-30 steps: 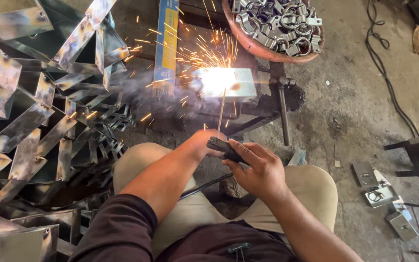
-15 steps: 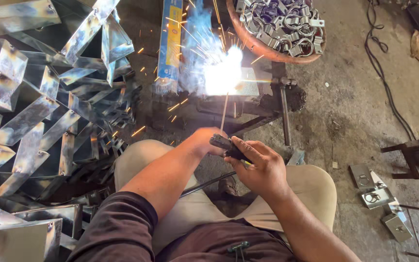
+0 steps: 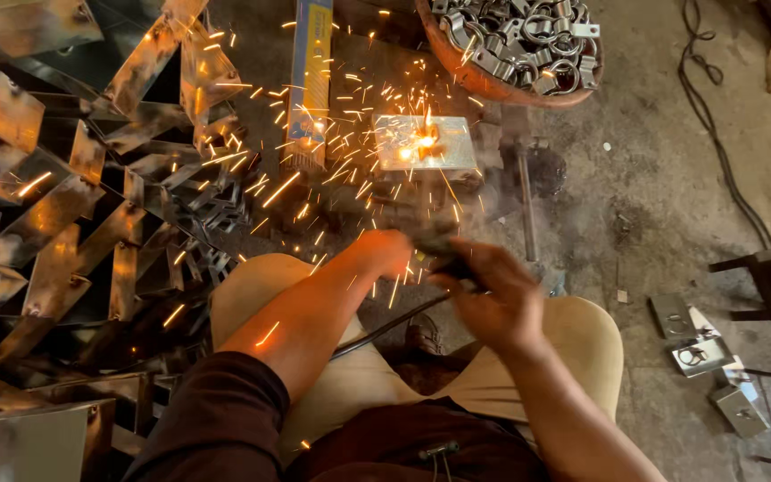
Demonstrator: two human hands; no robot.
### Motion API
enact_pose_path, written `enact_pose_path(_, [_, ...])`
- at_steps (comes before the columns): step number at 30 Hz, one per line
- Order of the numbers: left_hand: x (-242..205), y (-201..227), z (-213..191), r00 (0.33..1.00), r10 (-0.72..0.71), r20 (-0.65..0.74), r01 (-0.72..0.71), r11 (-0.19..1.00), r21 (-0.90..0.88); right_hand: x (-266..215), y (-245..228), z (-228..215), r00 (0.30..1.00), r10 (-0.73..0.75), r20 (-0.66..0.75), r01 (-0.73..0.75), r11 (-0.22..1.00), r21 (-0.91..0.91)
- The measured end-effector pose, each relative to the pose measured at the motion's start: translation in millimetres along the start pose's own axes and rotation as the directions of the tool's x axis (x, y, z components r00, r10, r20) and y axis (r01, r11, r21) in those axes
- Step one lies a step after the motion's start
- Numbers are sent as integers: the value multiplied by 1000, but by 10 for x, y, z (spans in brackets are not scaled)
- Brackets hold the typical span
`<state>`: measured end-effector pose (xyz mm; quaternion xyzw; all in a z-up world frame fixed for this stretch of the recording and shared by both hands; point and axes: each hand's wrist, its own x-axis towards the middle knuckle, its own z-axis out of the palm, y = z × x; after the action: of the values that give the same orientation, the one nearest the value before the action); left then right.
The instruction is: The person repeatedly picks up small metal plates and metal rings, places them on a workbench, and welds them together using a handheld welding torch. After welding, the person sets the finished pieces aside on the floor.
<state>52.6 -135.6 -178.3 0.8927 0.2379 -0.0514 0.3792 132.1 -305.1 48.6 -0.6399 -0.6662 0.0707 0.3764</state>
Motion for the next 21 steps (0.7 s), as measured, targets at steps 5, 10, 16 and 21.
enact_pose_path(5, [-350,157,-483,996,-44,-80,51,994,92,31,699,-471,898,-2,-441,-119,962,-247])
enact_pose_path(10, [-618,261,-1084,829,-214,-517,107,968,-228,-348,1754,-1348,540,841,-39,-172,155,973])
enact_pose_path(16, [-572,-232,-1590,697,78,-713,110,971,213,-1733,2954,-1633,385,923,-9,-138,68,988])
enact_pose_path(21, [-323,-700,-1643,817,117,-564,58,957,283,-2769,3355,-1001,189,917,351,-125,-332,935])
